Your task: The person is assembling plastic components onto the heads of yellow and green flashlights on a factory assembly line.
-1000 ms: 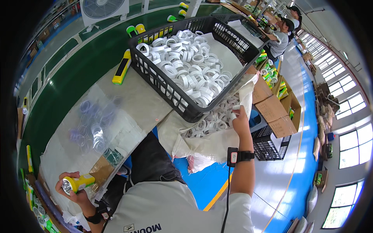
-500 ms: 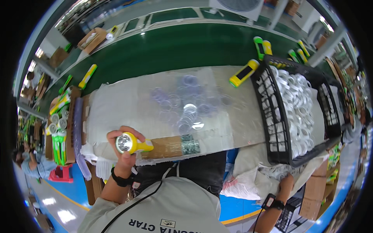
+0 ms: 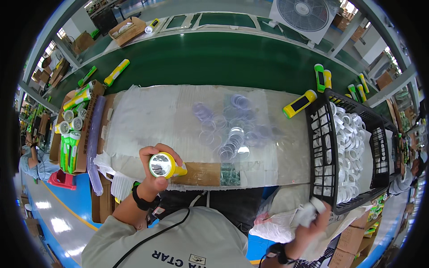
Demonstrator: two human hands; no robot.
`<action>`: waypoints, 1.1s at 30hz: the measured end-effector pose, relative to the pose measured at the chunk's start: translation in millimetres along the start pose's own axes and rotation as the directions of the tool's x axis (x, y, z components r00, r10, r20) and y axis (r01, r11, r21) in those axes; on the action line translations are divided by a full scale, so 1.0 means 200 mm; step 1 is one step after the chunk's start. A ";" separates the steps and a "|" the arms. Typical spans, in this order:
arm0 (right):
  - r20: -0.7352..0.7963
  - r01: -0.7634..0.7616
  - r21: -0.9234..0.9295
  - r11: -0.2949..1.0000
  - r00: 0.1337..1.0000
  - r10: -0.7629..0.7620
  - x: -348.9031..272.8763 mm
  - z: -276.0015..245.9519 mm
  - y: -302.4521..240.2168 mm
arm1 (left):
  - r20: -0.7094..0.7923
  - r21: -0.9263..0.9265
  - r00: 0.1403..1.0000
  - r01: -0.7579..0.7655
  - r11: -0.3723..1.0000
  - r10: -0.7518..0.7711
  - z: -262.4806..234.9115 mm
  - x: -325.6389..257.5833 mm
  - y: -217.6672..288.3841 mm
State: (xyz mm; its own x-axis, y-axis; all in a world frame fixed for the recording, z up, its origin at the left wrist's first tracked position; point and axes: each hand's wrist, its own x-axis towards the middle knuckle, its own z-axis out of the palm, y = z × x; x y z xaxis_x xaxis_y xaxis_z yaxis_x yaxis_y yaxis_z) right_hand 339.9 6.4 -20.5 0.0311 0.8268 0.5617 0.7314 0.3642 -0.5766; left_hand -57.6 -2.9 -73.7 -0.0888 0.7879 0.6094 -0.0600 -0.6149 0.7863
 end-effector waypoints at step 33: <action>0.595 0.302 0.643 0.704 0.382 -0.707 0.45 0.72 -0.96 | 0.065 0.101 0.990 -0.128 0.987 0.122 0.01 0.02 -0.05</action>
State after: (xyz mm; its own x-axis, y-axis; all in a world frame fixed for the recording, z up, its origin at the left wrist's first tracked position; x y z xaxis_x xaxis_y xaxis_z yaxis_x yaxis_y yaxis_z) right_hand 105.1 72.6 55.6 -0.9106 0.3133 0.2696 0.0860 0.7817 -0.6177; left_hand -54.7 6.5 -78.6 -0.0307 0.7078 0.7058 0.0524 -0.7040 0.7083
